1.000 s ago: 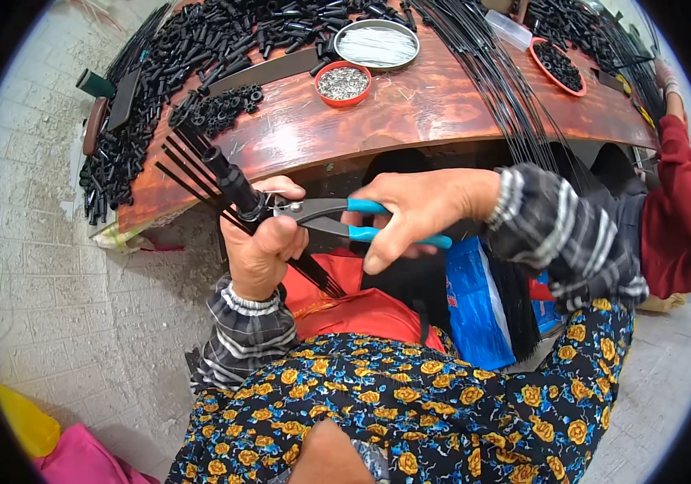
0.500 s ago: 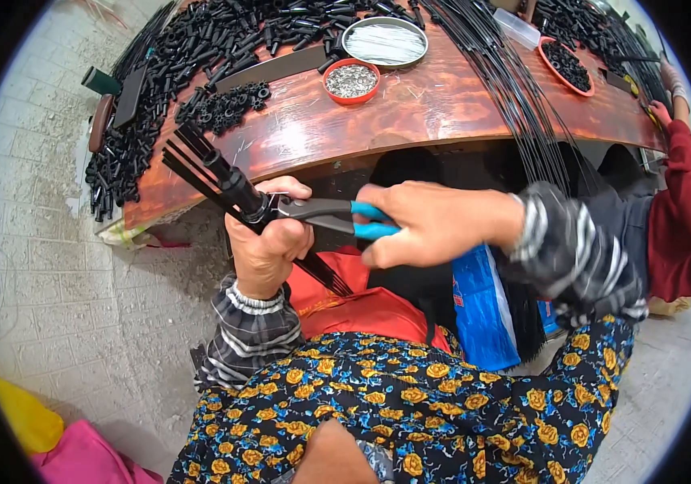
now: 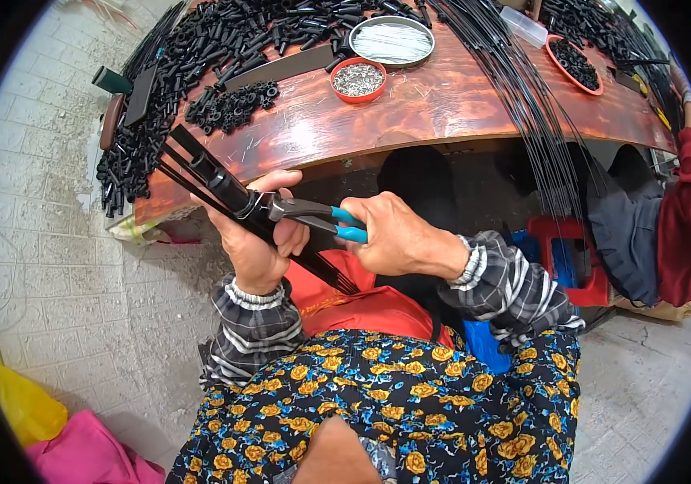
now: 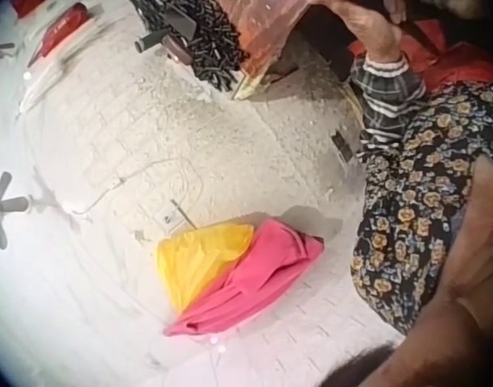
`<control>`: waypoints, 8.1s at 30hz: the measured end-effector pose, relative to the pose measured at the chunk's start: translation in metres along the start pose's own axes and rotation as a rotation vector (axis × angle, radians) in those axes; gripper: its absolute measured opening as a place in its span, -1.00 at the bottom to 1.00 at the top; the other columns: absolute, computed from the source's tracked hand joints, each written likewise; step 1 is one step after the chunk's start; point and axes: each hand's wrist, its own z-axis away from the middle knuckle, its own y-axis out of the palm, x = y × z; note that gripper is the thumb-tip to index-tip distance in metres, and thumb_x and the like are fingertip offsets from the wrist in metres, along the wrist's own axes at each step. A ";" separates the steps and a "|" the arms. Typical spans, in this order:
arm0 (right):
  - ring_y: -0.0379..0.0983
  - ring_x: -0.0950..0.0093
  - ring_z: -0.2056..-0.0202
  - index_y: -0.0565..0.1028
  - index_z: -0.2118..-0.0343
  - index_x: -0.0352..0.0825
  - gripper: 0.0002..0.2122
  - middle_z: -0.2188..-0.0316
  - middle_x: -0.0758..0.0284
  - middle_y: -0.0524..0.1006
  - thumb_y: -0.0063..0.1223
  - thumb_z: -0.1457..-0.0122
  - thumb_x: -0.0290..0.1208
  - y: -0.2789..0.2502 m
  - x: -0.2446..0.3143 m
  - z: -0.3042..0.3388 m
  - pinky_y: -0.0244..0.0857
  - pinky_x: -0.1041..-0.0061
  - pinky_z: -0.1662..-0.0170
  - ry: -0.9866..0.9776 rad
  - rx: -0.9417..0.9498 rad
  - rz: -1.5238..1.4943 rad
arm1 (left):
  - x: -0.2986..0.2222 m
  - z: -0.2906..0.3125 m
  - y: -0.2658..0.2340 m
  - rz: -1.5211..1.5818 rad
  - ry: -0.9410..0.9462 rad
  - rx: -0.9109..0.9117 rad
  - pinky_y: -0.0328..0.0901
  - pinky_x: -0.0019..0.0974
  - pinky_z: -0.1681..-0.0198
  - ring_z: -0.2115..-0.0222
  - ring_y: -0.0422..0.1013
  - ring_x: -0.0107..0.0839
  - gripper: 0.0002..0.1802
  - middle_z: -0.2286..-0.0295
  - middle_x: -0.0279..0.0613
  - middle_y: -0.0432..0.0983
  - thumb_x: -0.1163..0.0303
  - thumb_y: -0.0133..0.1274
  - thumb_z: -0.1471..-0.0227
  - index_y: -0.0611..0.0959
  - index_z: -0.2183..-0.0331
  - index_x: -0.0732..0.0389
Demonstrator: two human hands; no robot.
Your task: Assembling black plastic and metal components by hand and using pliers at a production workbench.
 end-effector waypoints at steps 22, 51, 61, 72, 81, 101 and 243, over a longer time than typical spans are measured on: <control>0.47 0.13 0.58 0.39 0.55 -0.41 -0.92 0.68 0.07 0.46 0.04 0.11 -0.55 -0.085 0.058 -0.029 0.33 0.21 0.49 -0.265 0.023 0.939 | 0.001 -0.005 0.014 -0.104 0.029 -0.162 -0.03 -0.49 0.77 0.85 0.00 -0.60 0.12 0.84 -0.44 0.13 -0.56 -0.57 0.06 0.57 0.16 0.33; 0.48 0.56 0.64 0.46 0.37 -0.48 -0.95 0.62 0.32 0.49 0.04 -0.09 -0.65 0.022 0.045 -0.063 0.39 0.61 0.60 -0.027 -0.214 -0.803 | 0.009 -0.010 -0.023 0.005 0.296 -0.044 0.08 -0.52 0.76 0.78 0.19 -0.60 -0.22 0.67 -0.31 0.32 -0.31 -0.09 -0.03 0.37 0.06 0.23; 0.45 0.64 0.63 0.48 0.23 -0.51 -0.83 0.60 0.39 0.47 -0.01 -0.09 -0.67 0.027 0.038 -0.067 0.36 0.67 0.60 -0.095 -0.261 -0.584 | 0.007 -0.009 -0.018 -0.006 0.317 -0.150 0.12 -0.52 0.76 0.75 0.25 -0.57 -0.28 0.56 -0.26 0.42 -0.23 -0.08 -0.08 0.45 0.11 0.31; 0.43 0.40 0.53 0.49 0.30 -0.43 -0.87 0.53 0.27 0.53 0.06 -0.10 -0.52 -0.025 0.038 -0.043 0.32 0.46 0.42 -0.124 -0.078 -0.066 | 0.006 -0.010 -0.035 0.081 0.342 0.035 0.09 -0.47 0.76 0.82 0.10 -0.59 -0.24 0.75 -0.33 0.24 -0.22 -0.15 -0.11 0.38 -0.01 0.30; 0.35 0.09 0.26 0.39 0.10 -0.35 -0.57 0.34 0.12 0.41 0.09 0.13 -0.65 -0.018 0.024 -0.039 0.27 0.22 0.26 -0.123 -0.222 0.638 | 0.005 -0.008 -0.034 0.061 0.315 -0.011 0.07 -0.49 0.78 0.82 0.11 -0.62 -0.08 0.75 -0.37 0.21 -0.32 -0.14 -0.02 0.31 -0.10 0.30; 0.48 0.60 0.51 0.57 0.30 -0.49 -0.83 0.31 0.25 0.56 0.21 -0.02 -0.56 -0.001 0.051 -0.080 0.35 0.67 0.42 -0.101 -0.114 -0.595 | 0.003 -0.008 -0.035 -0.011 0.271 0.047 0.09 -0.53 0.79 0.82 0.13 -0.64 -0.04 0.69 -0.38 0.28 -0.39 -0.18 0.01 0.27 -0.13 0.24; 0.35 0.11 0.24 0.24 -0.09 -0.32 -0.45 0.24 0.08 0.35 0.09 0.03 -0.54 -0.059 0.038 -0.030 0.24 0.26 0.19 -0.092 0.190 0.505 | 0.002 -0.001 -0.010 0.065 0.113 -0.089 0.00 -0.48 0.77 0.86 0.01 -0.59 -0.06 0.84 -0.42 0.11 -0.41 -0.49 -0.09 0.51 0.10 0.31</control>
